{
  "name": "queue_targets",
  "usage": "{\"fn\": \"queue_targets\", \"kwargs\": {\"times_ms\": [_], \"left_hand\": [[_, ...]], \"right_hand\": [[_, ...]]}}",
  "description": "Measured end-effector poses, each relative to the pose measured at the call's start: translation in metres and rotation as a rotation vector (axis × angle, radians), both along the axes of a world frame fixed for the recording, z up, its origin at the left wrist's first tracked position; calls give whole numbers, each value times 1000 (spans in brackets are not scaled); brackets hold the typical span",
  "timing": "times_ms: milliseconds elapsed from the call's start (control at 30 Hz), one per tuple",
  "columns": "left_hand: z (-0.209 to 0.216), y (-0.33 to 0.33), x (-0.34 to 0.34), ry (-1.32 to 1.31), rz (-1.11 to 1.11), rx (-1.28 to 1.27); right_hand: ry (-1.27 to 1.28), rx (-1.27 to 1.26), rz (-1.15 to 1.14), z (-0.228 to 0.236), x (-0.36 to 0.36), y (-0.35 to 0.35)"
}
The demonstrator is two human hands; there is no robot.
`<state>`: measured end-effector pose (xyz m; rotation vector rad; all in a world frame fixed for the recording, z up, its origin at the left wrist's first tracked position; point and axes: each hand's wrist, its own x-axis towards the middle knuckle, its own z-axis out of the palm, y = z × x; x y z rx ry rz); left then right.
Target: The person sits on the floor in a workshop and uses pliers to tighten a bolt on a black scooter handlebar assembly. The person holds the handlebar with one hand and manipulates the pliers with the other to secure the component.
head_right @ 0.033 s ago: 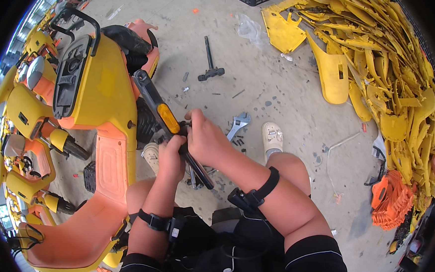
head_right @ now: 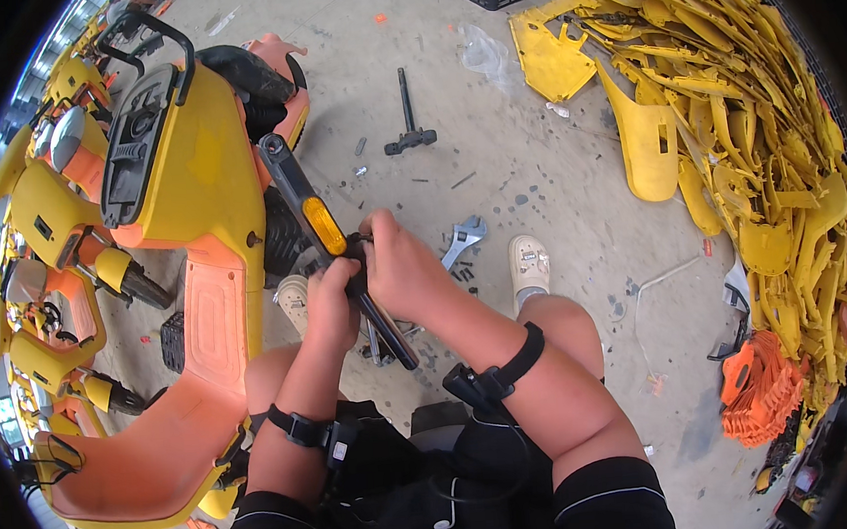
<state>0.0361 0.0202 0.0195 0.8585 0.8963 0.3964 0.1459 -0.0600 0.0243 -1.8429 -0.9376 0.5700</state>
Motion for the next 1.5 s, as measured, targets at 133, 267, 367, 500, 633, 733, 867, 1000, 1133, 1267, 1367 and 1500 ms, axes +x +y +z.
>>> {"fn": "queue_targets", "kwargs": {"times_ms": [133,267,367,500,633,733,867,1000,1133,1267,1367,1500], "left_hand": [[-4,5,-7,-27,-29,-115],[-3,5,-12,-34,-19,-226],[-2,4,-17,14,1,-296],[-6,6,-23,-21,55,-433],[1,11,-18,-56,93,-477],[6,15,-25,-84,127,-444],[14,15,-37,-42,163,-404],[10,9,-65,-2,159,-422],[5,6,-90,172,187,-395],[-8,5,-109,280,248,-372],[-8,7,-107,328,245,-350],[-2,7,-100,317,186,-367]], "right_hand": [[56,4,44,9,4,-2],[-15,23,90,4,5,-3],[-55,3,153,-9,2,-5],[185,-92,88,-10,14,-14],[111,-253,-122,-79,75,-51],[-132,-541,-264,-178,88,-99],[20,-941,-213,-319,46,-163],[108,-924,-193,-412,-36,-183],[78,-918,-239,-432,-72,-153],[-197,-1043,-196,-423,-61,-116],[-326,-1093,-78,-437,-50,-107],[-278,-1105,84,-445,-25,-106]]}}
